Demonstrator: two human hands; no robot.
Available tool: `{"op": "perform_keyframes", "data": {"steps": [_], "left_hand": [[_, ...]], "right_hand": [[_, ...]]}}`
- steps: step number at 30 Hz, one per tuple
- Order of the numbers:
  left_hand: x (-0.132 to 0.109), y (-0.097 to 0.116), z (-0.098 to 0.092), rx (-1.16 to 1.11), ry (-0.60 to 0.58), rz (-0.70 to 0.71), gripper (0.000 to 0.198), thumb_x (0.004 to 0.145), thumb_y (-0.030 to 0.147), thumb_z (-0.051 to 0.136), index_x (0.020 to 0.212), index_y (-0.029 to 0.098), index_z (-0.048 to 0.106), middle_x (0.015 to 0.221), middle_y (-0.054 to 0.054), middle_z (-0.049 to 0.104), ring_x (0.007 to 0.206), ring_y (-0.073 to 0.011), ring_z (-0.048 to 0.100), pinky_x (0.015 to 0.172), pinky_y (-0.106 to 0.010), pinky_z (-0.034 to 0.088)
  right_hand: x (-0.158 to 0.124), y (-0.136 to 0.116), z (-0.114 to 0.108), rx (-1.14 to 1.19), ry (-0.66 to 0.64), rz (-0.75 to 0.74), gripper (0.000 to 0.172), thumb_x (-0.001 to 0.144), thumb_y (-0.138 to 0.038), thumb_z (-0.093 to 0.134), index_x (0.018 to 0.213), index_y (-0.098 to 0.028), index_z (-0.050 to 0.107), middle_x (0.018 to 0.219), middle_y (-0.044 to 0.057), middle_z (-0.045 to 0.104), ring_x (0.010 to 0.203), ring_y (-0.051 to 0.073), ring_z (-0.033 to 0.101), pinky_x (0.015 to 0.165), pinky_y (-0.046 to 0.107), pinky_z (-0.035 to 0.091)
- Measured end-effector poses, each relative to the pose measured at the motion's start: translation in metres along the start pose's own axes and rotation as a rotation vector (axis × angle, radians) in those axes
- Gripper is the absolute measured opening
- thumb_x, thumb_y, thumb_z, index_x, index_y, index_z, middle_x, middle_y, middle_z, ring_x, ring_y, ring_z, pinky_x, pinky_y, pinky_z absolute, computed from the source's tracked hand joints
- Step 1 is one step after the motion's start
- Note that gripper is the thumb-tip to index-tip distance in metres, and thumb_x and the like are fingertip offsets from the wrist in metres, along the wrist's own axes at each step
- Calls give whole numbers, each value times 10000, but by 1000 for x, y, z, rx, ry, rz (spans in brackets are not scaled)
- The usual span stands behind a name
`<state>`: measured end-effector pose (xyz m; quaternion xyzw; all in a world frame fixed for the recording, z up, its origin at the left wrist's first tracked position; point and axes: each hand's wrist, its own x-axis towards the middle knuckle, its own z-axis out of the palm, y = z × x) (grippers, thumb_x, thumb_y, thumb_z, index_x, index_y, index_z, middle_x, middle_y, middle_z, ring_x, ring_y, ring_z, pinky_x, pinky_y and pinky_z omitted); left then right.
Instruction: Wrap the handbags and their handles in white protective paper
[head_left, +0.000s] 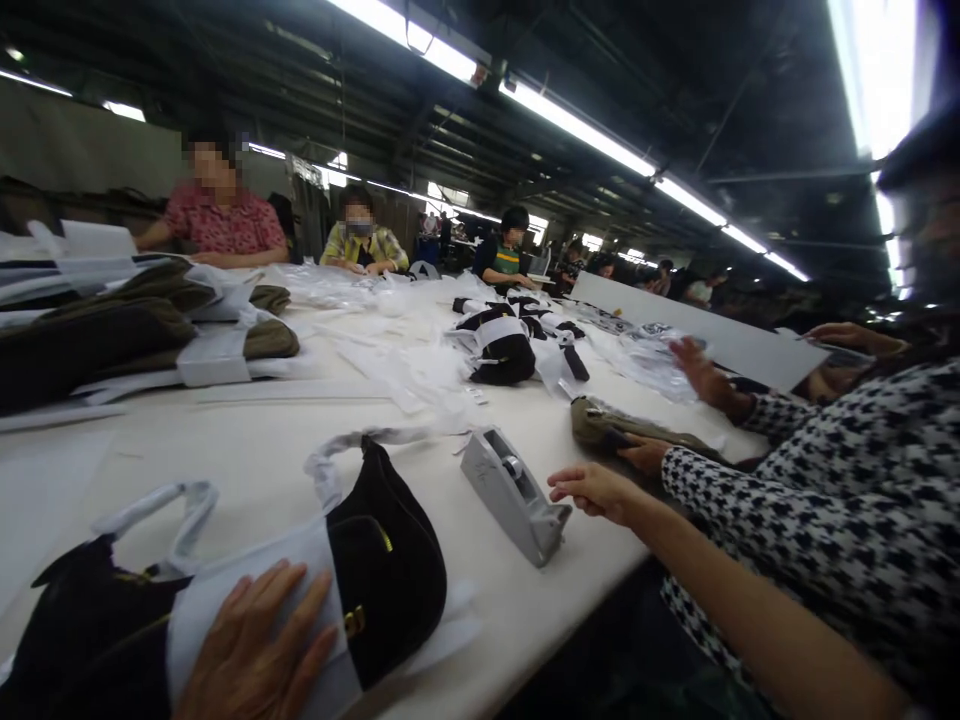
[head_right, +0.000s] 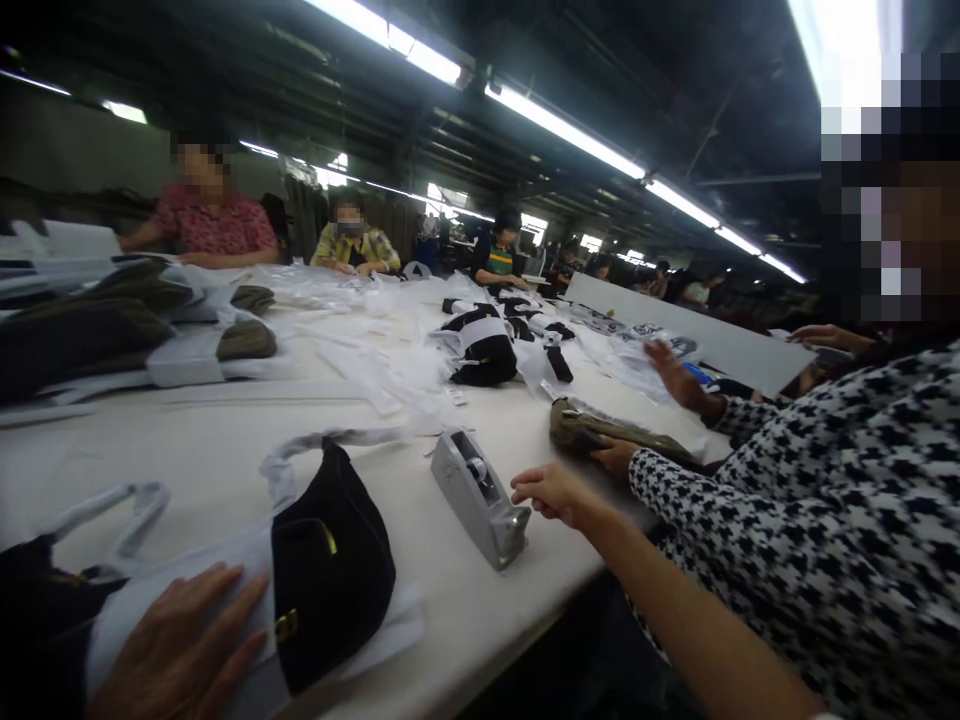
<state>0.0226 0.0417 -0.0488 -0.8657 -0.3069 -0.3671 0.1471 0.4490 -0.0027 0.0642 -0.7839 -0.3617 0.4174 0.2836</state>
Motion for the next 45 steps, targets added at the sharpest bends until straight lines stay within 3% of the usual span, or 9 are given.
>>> {"op": "perform_keyframes", "data": {"steps": [4, 9, 16, 21, 29, 32, 37, 41, 45], "left_hand": [[-2, -2, 1, -8, -8, -6, 551, 803, 293, 471, 1331, 267, 318, 1204, -114, 473, 1109, -309, 461, 990, -524, 309], [-1, 1, 2, -50, -20, -85, 615, 785, 272, 477, 1346, 372, 244, 1360, 5, 353, 1124, -307, 450, 1030, -521, 283], [6, 5, -2, -91, 26, -83, 606, 785, 262, 482, 1334, 392, 262, 1421, 114, 234, 1119, -292, 461, 1051, -486, 273], [6, 4, -1, -104, -8, -101, 598, 807, 255, 478, 1342, 386, 245, 1362, 14, 357, 1134, -307, 438, 1026, -534, 284], [14, 17, -25, -23, -126, -71, 372, 816, 193, 483, 1188, 180, 465, 1147, -130, 489, 1121, -292, 437, 971, -528, 341], [15, 21, -28, -19, -165, -135, 338, 823, 163, 456, 1159, 169, 480, 1155, -124, 487, 1153, -283, 406, 986, -519, 325], [11, 25, -31, -92, -166, -195, 400, 819, 180, 468, 1211, 144, 395, 1173, -125, 494, 1191, -271, 377, 1011, -516, 295], [6, 24, -31, -178, -118, -212, 471, 802, 171, 482, 1243, 125, 323, 1188, -143, 492, 1216, -269, 358, 1020, -523, 276], [4, 23, -34, -248, -116, -209, 470, 777, 118, 458, 1233, 140, 342, 1210, -141, 481, 1233, -274, 338, 1018, -547, 255]], "right_hand": [[10, -13, 4, 30, -143, 137, 58, 632, -148, 645, 654, -108, 609, 600, 45, 629, 359, 5, 336, 323, 119, 174], [-3, -22, -8, 83, -186, 139, 143, 602, -173, 685, 586, -115, 555, 499, -18, 533, 344, -5, 309, 314, 113, 142], [-43, 29, -24, 155, -137, 134, 206, 602, -286, 672, 660, -140, 538, 540, -47, 498, 342, -5, 271, 324, 145, 83], [-33, 60, -3, 155, -43, 127, 209, 608, -319, 648, 656, -151, 533, 525, -56, 487, 344, 4, 255, 345, 165, 90], [-64, 86, 50, 114, -19, 15, 304, 703, -443, 577, 615, -166, 488, 378, -111, 243, 349, 28, 188, 380, 205, 87], [-91, 55, 90, 342, -210, -39, 300, 713, -442, 607, 668, -161, 510, 432, -101, 317, 362, 17, 187, 387, 207, 103], [-121, -26, 187, 562, -506, -55, 275, 653, -378, 685, 710, -140, 559, 592, -42, 535, 334, -9, 254, 361, 195, 114], [-115, -52, 235, 556, -515, -50, 295, 595, -377, 712, 684, -132, 574, 576, -33, 556, 325, 1, 293, 336, 183, 113], [-105, -52, 248, 464, -431, -26, 310, 555, -392, 714, 650, -135, 569, 530, -45, 543, 316, 6, 298, 316, 172, 126]]}}
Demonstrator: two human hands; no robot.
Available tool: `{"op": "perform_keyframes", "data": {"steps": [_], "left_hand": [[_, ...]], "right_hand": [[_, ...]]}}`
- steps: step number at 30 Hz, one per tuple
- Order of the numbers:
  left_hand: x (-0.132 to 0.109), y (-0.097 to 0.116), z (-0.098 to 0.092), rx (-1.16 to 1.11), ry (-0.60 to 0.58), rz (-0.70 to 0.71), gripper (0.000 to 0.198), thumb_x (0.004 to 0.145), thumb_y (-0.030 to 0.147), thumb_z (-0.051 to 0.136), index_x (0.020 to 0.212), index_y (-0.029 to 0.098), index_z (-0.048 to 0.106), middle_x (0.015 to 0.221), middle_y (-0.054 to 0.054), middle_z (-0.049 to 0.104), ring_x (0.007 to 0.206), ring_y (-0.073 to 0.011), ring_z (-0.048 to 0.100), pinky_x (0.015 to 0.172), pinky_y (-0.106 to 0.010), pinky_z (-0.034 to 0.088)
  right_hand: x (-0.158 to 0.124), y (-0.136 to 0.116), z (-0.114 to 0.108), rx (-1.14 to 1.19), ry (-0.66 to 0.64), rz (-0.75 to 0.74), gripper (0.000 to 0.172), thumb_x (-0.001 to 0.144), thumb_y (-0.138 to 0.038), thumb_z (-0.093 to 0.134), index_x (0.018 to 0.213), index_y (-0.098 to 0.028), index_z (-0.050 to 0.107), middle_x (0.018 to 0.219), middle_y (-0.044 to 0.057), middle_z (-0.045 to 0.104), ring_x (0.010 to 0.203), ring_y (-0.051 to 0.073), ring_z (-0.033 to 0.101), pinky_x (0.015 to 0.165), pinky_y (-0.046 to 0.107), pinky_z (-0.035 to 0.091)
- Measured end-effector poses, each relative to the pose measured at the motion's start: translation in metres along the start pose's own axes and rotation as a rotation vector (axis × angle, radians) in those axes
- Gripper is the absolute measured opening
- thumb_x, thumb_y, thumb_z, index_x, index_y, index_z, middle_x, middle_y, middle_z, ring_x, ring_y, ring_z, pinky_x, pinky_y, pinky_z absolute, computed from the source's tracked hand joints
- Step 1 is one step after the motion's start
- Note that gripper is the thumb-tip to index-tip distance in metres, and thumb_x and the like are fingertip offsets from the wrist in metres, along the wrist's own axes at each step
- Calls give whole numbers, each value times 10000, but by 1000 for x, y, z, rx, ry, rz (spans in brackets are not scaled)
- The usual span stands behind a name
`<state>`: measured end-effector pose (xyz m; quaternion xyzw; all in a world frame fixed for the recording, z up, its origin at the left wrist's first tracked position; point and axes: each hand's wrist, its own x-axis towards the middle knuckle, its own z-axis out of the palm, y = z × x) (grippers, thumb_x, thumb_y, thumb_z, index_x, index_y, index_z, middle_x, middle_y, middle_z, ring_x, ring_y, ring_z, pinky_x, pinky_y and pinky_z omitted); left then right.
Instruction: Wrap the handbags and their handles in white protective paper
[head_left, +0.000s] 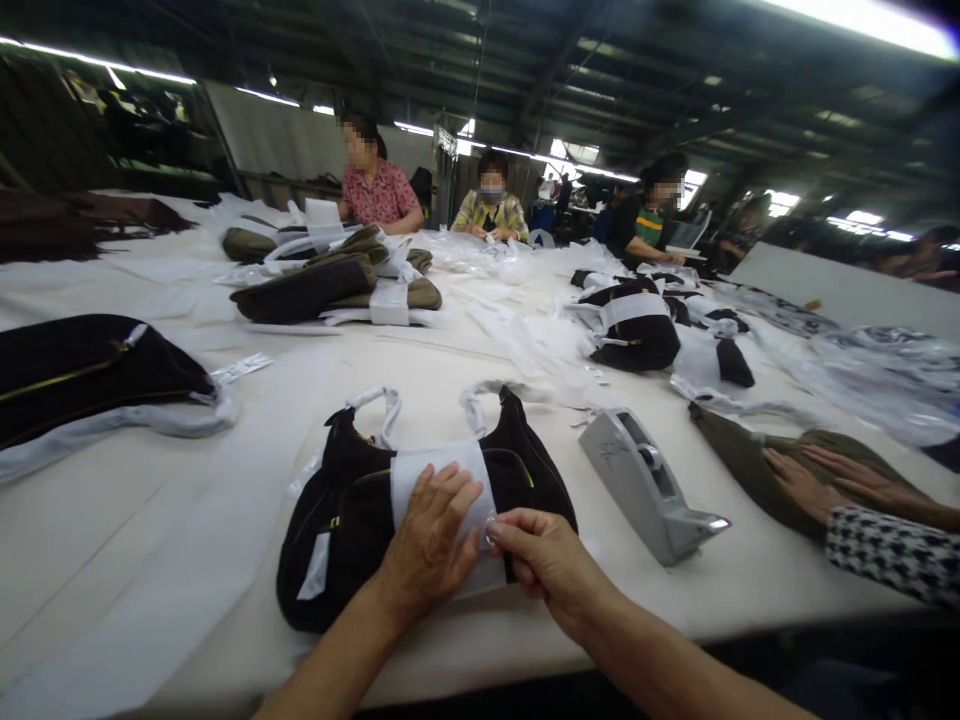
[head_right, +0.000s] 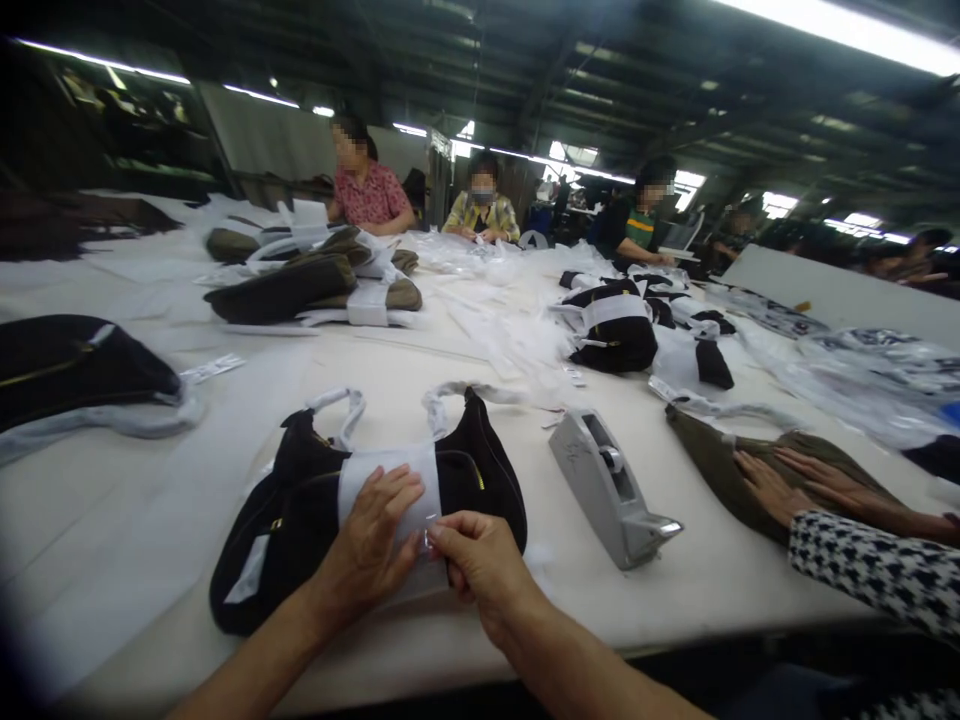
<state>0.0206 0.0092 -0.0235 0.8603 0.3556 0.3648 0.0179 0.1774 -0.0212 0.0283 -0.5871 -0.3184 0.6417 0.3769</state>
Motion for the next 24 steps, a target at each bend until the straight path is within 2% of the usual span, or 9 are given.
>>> {"op": "perform_keyframes", "data": {"steps": [7, 13, 17, 24], "left_hand": [[1, 1, -4, 0, -41, -3, 346, 733, 130, 485, 1064, 188, 564, 1197, -132, 470, 1215, -317, 342, 1002, -558, 258], [1, 1, -2, 14, -29, 27, 315, 735, 155, 498, 1032, 181, 599, 1183, -134, 479, 1203, -317, 347, 999, -553, 264], [2, 1, -4, 12, -37, 40, 315, 736, 155, 491, 1031, 181, 599, 1193, -133, 474, 1202, -318, 344, 997, -555, 261], [5, 1, -6, 20, -31, 37, 256, 776, 207, 498, 1009, 195, 605, 1181, -119, 480, 1183, -301, 374, 995, -536, 279]], "right_hand": [[4, -1, 3, -174, 35, 22, 264, 616, -387, 635, 626, -141, 541, 526, -44, 547, 286, 10, 313, 283, 168, 171], [0, -12, 4, -311, 86, 127, 92, 633, -196, 611, 663, -146, 541, 503, -65, 527, 256, 4, 268, 272, 166, 149], [-4, -13, 3, -264, 94, 196, 102, 650, -187, 621, 638, -156, 525, 444, -77, 498, 262, 8, 258, 276, 160, 134], [-16, 2, 2, -226, 59, 323, 206, 734, -272, 582, 594, -169, 472, 449, -60, 524, 264, 10, 267, 260, 143, 160]]}}
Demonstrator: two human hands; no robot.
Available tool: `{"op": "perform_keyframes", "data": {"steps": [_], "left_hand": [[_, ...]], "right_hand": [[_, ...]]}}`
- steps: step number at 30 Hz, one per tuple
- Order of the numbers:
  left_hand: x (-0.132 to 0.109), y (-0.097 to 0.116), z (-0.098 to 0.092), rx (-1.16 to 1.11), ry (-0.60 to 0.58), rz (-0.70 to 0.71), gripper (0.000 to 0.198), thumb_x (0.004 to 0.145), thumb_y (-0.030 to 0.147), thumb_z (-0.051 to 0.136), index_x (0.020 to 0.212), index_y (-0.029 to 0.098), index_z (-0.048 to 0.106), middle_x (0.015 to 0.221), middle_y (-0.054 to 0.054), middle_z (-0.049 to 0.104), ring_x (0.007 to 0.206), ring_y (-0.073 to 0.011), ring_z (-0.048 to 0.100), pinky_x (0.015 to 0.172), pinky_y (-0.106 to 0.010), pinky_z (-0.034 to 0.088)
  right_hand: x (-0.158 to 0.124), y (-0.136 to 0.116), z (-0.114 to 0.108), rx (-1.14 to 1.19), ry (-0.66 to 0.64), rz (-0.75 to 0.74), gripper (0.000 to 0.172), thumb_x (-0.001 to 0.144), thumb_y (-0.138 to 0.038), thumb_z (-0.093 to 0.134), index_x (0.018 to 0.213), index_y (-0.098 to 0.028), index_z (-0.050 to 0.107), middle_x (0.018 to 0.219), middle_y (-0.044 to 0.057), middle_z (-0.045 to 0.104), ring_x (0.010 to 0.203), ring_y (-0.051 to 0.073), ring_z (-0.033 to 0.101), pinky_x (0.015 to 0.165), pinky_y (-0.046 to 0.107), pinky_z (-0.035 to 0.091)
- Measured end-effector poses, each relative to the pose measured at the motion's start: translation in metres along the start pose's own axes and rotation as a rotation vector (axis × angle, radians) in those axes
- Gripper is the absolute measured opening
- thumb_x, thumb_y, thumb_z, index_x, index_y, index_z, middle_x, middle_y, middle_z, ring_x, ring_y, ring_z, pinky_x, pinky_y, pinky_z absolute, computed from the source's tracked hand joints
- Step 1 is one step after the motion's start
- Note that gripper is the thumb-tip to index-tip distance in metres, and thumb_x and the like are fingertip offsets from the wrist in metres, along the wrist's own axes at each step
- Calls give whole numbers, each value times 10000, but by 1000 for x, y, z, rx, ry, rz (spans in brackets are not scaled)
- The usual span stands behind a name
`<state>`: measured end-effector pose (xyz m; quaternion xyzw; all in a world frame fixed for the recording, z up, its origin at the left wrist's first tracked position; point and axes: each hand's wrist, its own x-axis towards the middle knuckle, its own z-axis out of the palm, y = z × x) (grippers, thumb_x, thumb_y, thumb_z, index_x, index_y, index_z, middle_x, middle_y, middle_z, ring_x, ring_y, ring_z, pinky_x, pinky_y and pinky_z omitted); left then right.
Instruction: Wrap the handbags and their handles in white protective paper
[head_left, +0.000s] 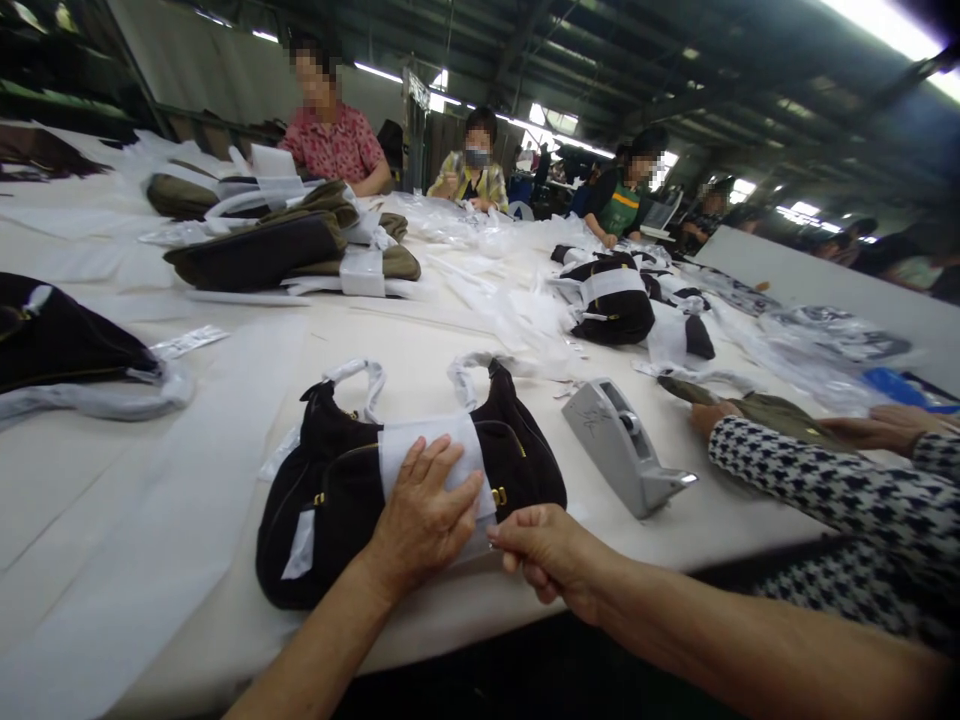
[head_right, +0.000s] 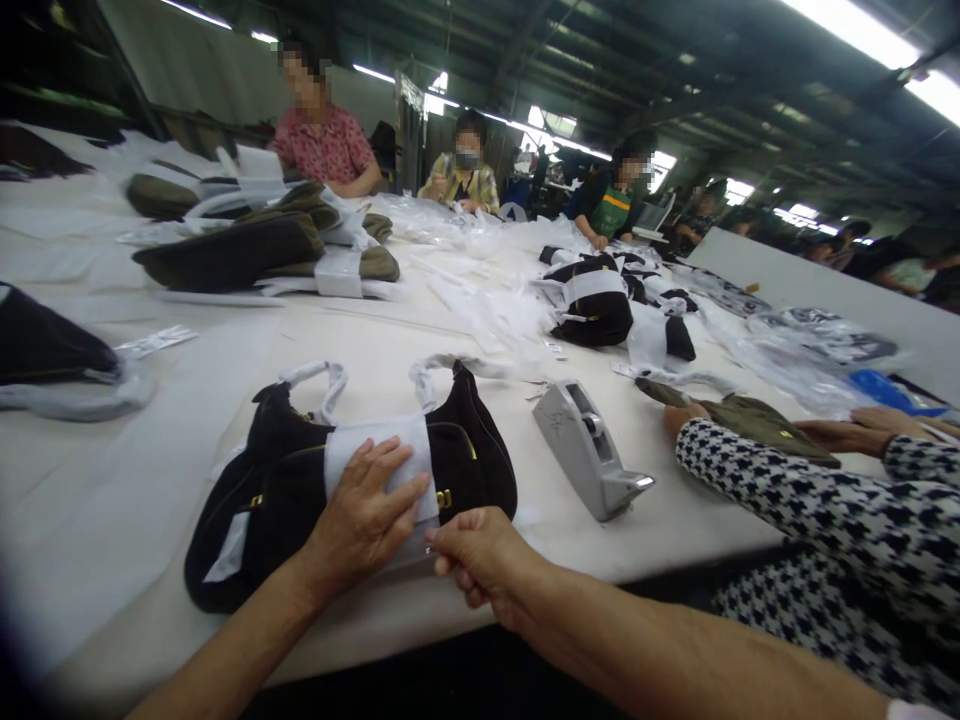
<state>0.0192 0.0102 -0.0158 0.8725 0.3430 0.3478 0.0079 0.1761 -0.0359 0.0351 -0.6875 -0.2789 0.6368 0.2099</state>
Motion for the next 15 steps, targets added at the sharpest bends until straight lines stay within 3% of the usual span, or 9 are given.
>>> {"op": "perform_keyframes", "data": {"steps": [10, 15], "left_hand": [[0, -1, 2, 16, -19, -8, 304, 766, 401, 568, 997, 208, 607, 1179, -113, 498, 1184, -305, 382, 1003, -534, 269], [2, 1, 1, 27, -51, -14, 321, 754, 415, 581, 1001, 212, 610, 1191, -111, 505, 1187, -307, 385, 1008, -529, 267]], "right_hand": [[17, 20, 5, -2, 40, -89, 225, 714, -317, 585, 585, -161, 488, 447, -50, 545, 259, 29, 370, 251, 146, 235], [6, 62, 2, -49, -39, -76, 244, 748, -379, 521, 639, -161, 504, 458, -46, 541, 256, 31, 360, 262, 149, 196]]}}
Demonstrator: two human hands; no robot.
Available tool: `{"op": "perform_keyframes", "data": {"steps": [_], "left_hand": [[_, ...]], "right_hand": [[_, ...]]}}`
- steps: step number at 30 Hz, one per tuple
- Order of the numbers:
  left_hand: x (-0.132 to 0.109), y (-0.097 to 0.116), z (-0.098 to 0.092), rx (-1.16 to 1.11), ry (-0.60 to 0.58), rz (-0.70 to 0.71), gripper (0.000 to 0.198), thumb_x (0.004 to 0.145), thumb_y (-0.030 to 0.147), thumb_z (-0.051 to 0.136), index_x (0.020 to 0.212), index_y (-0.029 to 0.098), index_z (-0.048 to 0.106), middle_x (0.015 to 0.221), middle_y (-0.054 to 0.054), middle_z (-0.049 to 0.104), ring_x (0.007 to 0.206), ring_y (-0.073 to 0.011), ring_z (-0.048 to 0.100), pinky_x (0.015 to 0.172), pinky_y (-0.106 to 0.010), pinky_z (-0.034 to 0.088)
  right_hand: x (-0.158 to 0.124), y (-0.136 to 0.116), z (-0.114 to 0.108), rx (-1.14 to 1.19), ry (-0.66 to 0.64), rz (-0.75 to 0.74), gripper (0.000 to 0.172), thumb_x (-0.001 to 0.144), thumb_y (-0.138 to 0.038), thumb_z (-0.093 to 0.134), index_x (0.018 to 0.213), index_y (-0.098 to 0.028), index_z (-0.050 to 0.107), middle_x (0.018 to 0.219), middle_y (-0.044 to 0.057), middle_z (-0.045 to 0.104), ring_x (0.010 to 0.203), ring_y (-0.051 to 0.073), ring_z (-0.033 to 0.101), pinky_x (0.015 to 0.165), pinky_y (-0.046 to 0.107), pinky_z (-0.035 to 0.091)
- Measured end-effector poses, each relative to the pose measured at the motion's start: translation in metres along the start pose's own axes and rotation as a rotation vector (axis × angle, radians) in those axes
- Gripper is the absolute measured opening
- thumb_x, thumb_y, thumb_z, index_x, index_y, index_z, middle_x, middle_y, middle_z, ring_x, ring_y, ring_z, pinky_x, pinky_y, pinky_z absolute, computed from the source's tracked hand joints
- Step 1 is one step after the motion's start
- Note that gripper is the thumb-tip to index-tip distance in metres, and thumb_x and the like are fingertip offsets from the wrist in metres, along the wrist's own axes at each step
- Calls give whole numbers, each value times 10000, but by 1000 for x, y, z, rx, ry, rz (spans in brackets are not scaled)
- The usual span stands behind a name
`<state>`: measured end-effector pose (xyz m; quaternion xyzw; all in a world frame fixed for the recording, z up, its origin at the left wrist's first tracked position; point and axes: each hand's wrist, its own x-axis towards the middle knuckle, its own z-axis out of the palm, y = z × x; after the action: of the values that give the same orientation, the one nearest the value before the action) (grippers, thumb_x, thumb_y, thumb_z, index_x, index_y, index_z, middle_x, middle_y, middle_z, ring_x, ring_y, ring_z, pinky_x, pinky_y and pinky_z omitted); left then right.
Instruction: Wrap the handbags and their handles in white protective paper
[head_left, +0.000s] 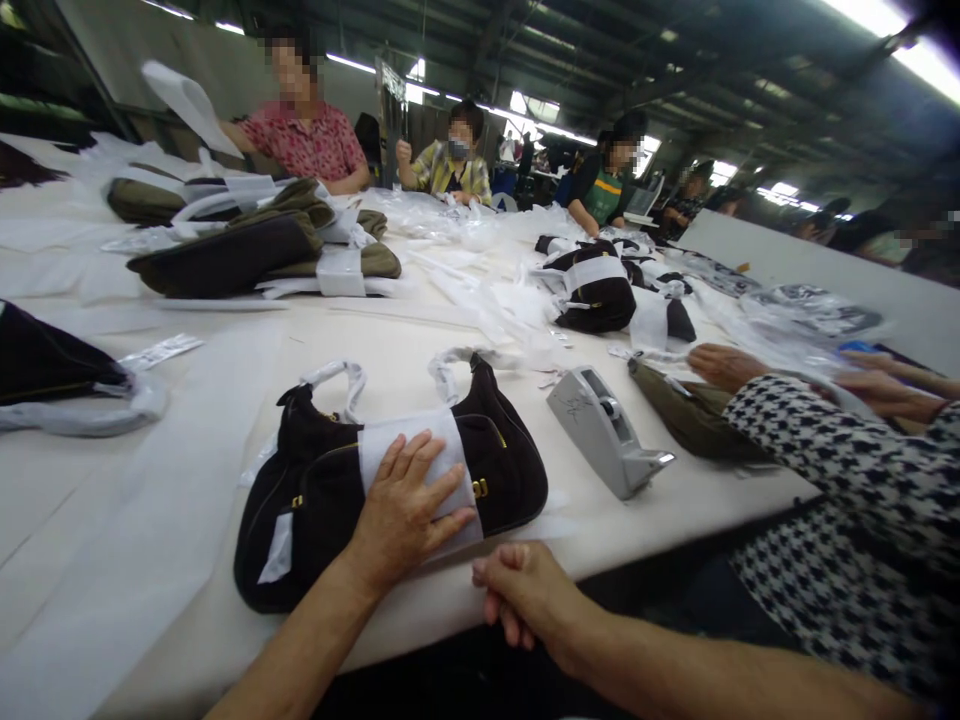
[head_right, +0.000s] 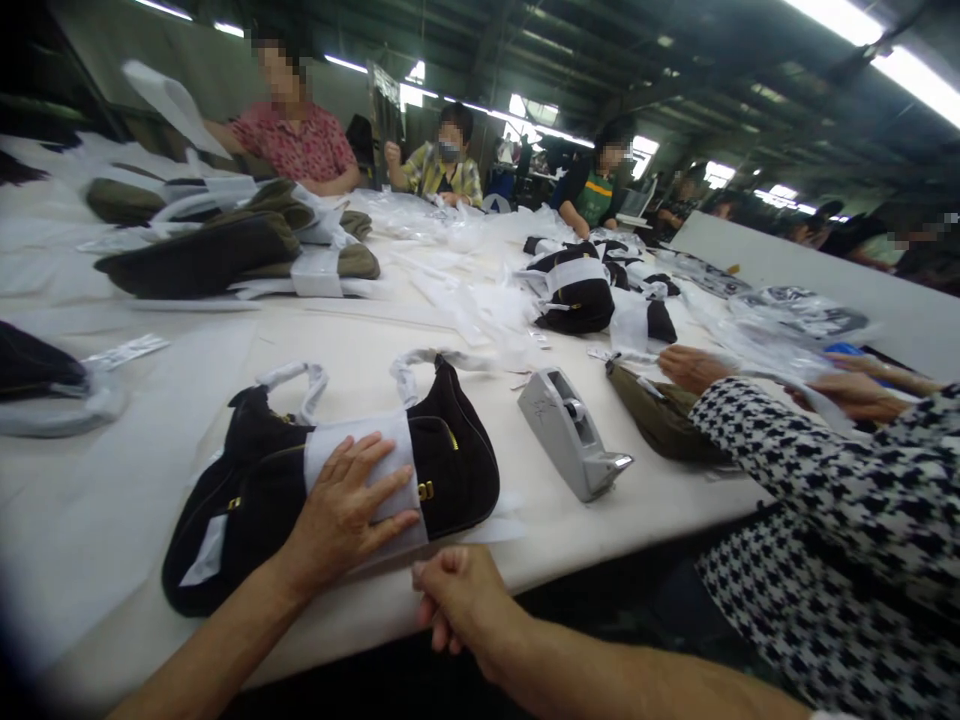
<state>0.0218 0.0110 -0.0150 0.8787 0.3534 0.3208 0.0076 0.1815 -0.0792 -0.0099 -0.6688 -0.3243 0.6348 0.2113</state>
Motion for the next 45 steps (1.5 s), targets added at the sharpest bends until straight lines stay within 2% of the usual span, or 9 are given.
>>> {"op": "perform_keyframes", "data": {"steps": [4, 7, 9, 13, 19, 28, 33, 37, 45], "left_hand": [[1, 1, 0, 30, -7, 6, 368, 728, 429, 610, 1024, 211, 601, 1214, -118, 497, 1196, -315, 380, 1006, -527, 269], [2, -1, 2, 81, -22, 43, 385, 734, 426, 604, 1044, 199, 590, 1226, -136, 482, 1201, -321, 374, 999, -529, 276], [2, -2, 3, 119, -33, 79, 388, 741, 414, 598, 1057, 190, 580, 1239, -147, 467, 1202, -324, 374, 996, -534, 277], [3, -6, 5, 148, -32, 115, 388, 736, 399, 608, 1063, 195, 568, 1232, -146, 467, 1203, -326, 373, 988, -537, 287], [5, -10, 6, 118, -52, 138, 393, 718, 364, 636, 1067, 198, 563, 1223, -139, 476, 1201, -329, 377, 989, -533, 289], [8, -9, 3, 109, -112, 122, 403, 729, 369, 628, 1078, 185, 543, 1217, -156, 467, 1194, -330, 379, 969, -558, 289], [12, -5, 3, 112, -137, 81, 404, 731, 414, 613, 1061, 187, 559, 1211, -152, 473, 1202, -323, 366, 980, -552, 272], [16, -2, 4, 125, -133, 8, 413, 717, 430, 620, 1061, 205, 575, 1196, -137, 493, 1197, -315, 372, 998, -540, 248], [15, -5, 3, 137, -124, -9, 454, 714, 475, 607, 1071, 196, 577, 1201, -143, 492, 1199, -313, 370, 1001, -532, 239]], "right_hand": [[-20, 30, -34, -210, 121, -223, 223, 782, -366, 494, 723, -167, 576, 484, -33, 530, 343, 68, 414, 344, 190, 313], [-19, 32, -76, -513, 459, -677, 211, 765, -334, 562, 912, -189, 603, 807, 56, 624, 746, 183, 579, 693, 304, 468], [-9, 27, -99, -697, 571, -903, 393, 729, -361, 620, 1075, -189, 546, 1114, 120, 551, 1044, 262, 491, 906, 402, 383], [18, 13, -122, -943, 402, -1017, 434, 731, -359, 628, 1102, -167, 507, 1113, 137, 546, 1032, 259, 497, 883, 404, 393], [50, -5, -133, -1012, 254, -1086, 60, 799, -220, 524, 827, -193, 571, 864, 63, 607, 821, 177, 549, 744, 294, 429], [86, -5, -141, -851, 623, -1359, 305, 774, -241, 569, 1069, -187, 511, 1001, 118, 572, 981, 238, 527, 836, 412, 433], [88, -23, -140, -1186, 322, -1813, 306, 807, -63, 499, 1062, -224, 550, 968, 46, 596, 1023, 177, 525, 920, 390, 413], [101, -25, -131, -1052, 414, -1821, 218, 838, -88, 456, 997, -179, 574, 822, 51, 610, 872, 161, 568, 792, 346, 488], [77, -15, -134, -1224, 449, -1870, 290, 807, -33, 466, 992, -228, 576, 940, 42, 585, 996, 164, 527, 926, 416, 404]]}}
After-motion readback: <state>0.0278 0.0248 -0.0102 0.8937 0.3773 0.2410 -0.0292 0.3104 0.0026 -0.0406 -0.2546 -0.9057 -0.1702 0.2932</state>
